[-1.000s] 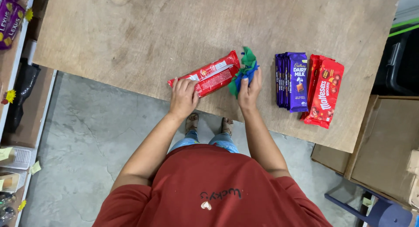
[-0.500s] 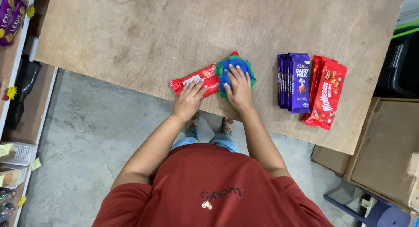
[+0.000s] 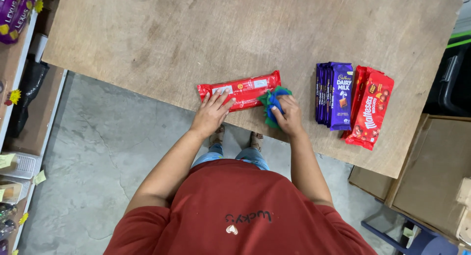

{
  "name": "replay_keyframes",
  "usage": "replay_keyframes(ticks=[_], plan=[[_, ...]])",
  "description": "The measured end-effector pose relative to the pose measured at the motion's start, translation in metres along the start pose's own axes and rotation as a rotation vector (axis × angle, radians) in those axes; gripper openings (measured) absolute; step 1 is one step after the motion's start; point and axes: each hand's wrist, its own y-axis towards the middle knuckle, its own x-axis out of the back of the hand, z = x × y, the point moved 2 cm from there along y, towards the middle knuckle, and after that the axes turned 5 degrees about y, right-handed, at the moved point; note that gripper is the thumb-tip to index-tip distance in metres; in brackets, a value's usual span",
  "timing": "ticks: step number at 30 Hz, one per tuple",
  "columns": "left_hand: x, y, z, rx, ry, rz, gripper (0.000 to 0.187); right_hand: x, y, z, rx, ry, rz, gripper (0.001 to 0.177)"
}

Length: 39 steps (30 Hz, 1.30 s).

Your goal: The person takes snack packages from shelves, wipes them with a cloth on a table, and stacks them back on the shelves. They handle colorful plum prunes, Dairy Milk chocolate bars, and Maltesers biscuits, cleaning each item individually before restocking.

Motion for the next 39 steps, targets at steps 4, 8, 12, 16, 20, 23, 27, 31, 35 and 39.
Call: replay_keyframes(ticks=[4, 8, 12, 16, 20, 23, 27, 31, 35, 39], plan=[[0.016, 0.013, -0.012, 0.052, -0.03, -0.007, 0.052, -0.004, -0.049, -0.052, -0.287, -0.1, 0.079, 0.023], [0.014, 0.035, -0.028, 0.105, 0.033, 0.03, 0.058, 0.004, -0.065, -0.059, -0.5, -0.015, -0.298, 0.023], [-0.009, 0.054, -0.048, -0.033, 0.102, 0.005, 0.062, 0.015, -0.037, -0.023, -0.213, -0.104, -0.597, 0.03], [-0.016, 0.079, -0.068, -0.114, 0.069, -0.003, 0.061, 0.018, -0.007, -0.017, -0.673, -0.307, -0.294, 0.048], [-0.021, 0.106, -0.077, -0.152, 0.014, 0.015, 0.047, 0.0, 0.005, -0.042, -0.614, -0.568, 0.165, 0.024], [-0.037, 0.117, -0.076, -0.153, 0.044, -0.019, 0.039, 0.003, 0.023, -0.03, -0.459, -0.539, 0.191, 0.031], [-0.058, 0.119, -0.072, -0.145, -0.012, -0.037, 0.03, 0.006, 0.027, -0.032, -0.254, -0.52, 0.237, 0.028], [-0.046, 0.115, -0.078, -0.119, -0.13, -0.127, 0.032, -0.004, 0.024, -0.04, -0.194, -0.611, 0.262, 0.02], [-0.036, 0.118, -0.081, -0.07, -0.16, -0.09, 0.038, -0.009, 0.026, -0.048, -0.096, -0.668, 0.246, 0.015], [-0.034, 0.118, -0.081, -0.059, -0.152, -0.062, 0.041, -0.011, 0.026, -0.052, -0.028, -0.625, 0.24, 0.011]])
